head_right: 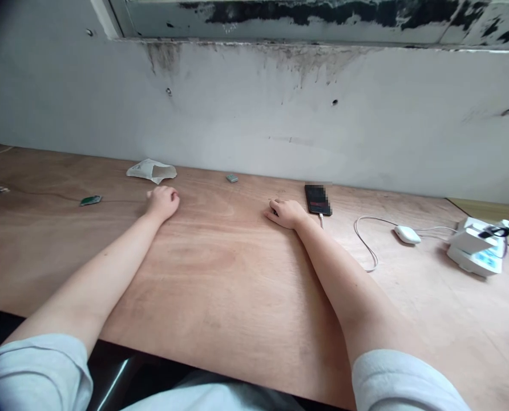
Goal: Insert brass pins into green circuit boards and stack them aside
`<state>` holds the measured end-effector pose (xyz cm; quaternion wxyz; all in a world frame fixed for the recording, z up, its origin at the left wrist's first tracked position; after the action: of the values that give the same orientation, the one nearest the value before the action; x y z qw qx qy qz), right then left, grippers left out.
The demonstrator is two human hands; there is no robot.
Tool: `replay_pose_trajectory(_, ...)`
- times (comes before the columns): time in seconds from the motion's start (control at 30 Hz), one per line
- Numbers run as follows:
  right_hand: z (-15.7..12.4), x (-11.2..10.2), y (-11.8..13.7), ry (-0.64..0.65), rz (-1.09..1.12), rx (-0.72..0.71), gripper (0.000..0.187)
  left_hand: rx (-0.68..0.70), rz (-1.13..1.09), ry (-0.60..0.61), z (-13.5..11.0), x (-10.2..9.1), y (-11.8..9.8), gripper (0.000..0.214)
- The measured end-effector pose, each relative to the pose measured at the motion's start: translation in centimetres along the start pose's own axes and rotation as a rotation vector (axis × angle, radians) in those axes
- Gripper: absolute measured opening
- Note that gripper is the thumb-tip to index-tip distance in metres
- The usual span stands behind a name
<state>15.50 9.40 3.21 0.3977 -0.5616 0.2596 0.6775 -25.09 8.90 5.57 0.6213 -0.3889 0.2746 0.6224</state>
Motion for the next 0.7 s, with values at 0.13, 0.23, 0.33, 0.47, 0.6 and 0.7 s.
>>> replay_pose_trajectory(0.13, -0.9, -1.0, -0.4, -0.115, -0.018, 0.067, 0.057, -0.271, 0.225, -0.03, -0.6, -2.9, 12.2, 0.036)
replay_pose_trajectory(0.23, -3.0, -2.0, -1.0, -0.23, -0.059, 0.17, 0.064, -0.52, 0.296, -0.051, -1.8, -4.6, 19.7, 0.051)
replay_pose_trajectory(0.33, -5.7, -2.0, -1.6, -0.269, -0.058, 0.284, 0.064, -0.721, 0.279, 0.023, -3.0, -4.5, 24.6, 0.056)
replay_pose_trajectory(0.47, -8.1, -1.9, -2.3, -0.289, -0.045, 0.404, 0.054, -0.768, 0.214, 0.163, -3.2, -3.0, 26.1, 0.058)
replay_pose_trajectory(0.6, -8.1, -1.5, -2.1, -0.239, -0.071, 0.404, 0.041, -0.711, 0.274, 0.125, -2.8, -3.3, 25.0, 0.053)
replay_pose_trajectory(0.7, -7.9, -1.4, -2.0, -0.232, -0.099, 0.41, 0.038, -0.634, 0.329, 0.082, -2.5, -3.6, 23.2, 0.051)
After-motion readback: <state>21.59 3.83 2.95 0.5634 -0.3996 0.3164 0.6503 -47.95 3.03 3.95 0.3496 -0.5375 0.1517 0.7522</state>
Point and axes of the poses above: each hand's wrist, its own z-axis towards the middle knuckle, its own x-axis out of the palm, y = z × x, the point moved 10 cm from there along z, towards the middle knuckle, and after that the axes turned 9 degrees about -y, right-handed, at the moved point
